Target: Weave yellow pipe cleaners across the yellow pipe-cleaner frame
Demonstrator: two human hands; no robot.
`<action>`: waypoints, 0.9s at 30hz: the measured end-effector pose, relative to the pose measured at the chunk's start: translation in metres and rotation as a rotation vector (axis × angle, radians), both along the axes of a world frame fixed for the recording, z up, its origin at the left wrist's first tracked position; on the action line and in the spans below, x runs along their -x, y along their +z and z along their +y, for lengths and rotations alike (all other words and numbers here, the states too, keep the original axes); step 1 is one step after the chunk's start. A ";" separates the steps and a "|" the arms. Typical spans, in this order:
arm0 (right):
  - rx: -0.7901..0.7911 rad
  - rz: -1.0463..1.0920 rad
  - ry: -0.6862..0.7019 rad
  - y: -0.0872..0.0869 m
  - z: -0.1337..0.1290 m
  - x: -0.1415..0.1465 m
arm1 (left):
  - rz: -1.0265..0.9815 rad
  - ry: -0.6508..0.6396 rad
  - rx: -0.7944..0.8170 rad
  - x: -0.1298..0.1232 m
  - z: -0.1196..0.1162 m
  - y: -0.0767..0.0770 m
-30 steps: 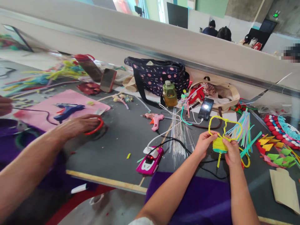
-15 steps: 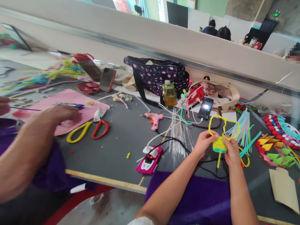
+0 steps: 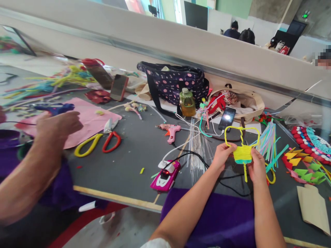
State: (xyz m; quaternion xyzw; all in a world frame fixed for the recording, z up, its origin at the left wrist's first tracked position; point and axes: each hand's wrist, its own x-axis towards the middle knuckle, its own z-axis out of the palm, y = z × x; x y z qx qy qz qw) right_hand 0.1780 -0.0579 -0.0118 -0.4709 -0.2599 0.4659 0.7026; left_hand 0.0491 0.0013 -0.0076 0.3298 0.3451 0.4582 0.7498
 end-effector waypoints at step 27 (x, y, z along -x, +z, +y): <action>0.158 -0.103 -0.045 -0.014 0.004 0.003 | -0.032 0.135 -0.092 -0.001 0.001 0.000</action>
